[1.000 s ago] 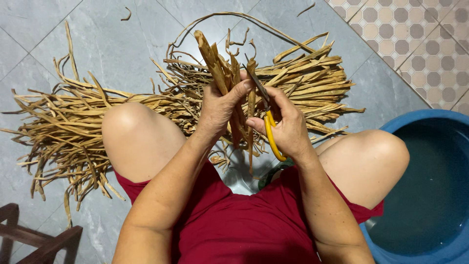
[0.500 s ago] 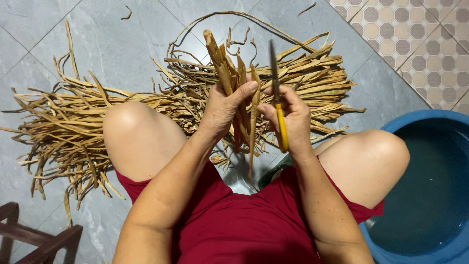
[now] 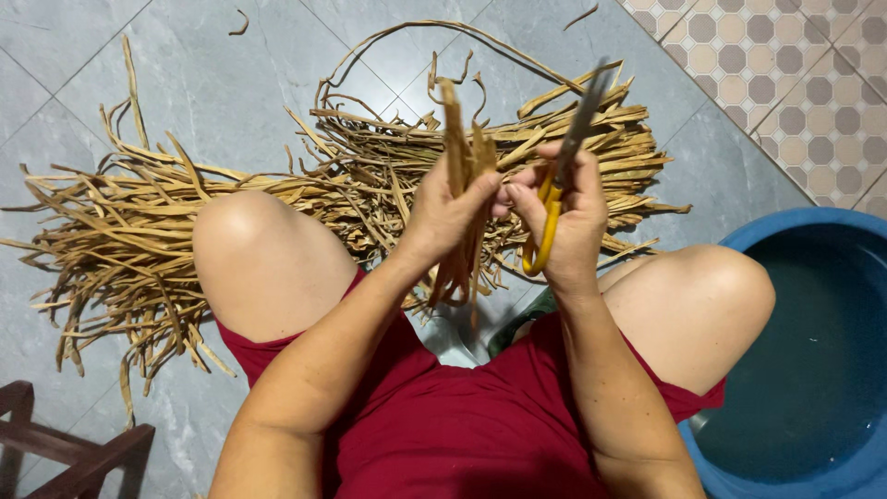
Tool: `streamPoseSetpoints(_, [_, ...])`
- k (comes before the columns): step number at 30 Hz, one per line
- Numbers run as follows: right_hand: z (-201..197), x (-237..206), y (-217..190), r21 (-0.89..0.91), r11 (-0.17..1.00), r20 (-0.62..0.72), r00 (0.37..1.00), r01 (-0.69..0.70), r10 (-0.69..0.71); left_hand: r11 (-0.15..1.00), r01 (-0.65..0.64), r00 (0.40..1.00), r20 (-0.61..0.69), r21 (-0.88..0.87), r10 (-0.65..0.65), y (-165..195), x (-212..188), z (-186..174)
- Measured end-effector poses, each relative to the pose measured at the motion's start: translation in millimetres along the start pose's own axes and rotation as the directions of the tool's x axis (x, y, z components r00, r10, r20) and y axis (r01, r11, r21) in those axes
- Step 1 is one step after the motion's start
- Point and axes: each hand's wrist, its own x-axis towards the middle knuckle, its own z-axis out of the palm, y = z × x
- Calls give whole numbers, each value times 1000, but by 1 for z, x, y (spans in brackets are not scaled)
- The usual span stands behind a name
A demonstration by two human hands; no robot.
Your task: The person sits on a tiled floor and uses yellow-handled scissors to cut bundles of dried plant stems into shorter pieces. The cut pieces fall onto the floor, and the person repeatedly picks up new bundles to continue cutting.
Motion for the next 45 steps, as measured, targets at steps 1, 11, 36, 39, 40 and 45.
streamPoseSetpoints(1, [0,-2,-2,-44,998,6,999,46,-46,995,34,999,-16,94,-32,-2,-2,4])
streamPoseSetpoints(11, [-7,5,-2,-102,993,-28,998,54,-57,846,-130,990,15,517,142,-3,-23,29])
streamPoseSetpoints(36, [-17,10,-1,-311,946,20,994,-94,105,979,-40,999,-18,-202,37,18,-12,-3])
streamPoseSetpoints(39, [-13,8,-2,-434,898,168,986,63,12,960,-103,992,-94,-261,81,18,-7,-8])
streamPoseSetpoints(40, [-12,5,-5,-519,852,178,984,75,22,955,-120,989,-116,-271,92,18,-5,-10])
streamPoseSetpoints(45, [-1,-3,-14,-765,615,225,974,192,-25,966,-125,987,-126,-226,98,16,-5,-12])
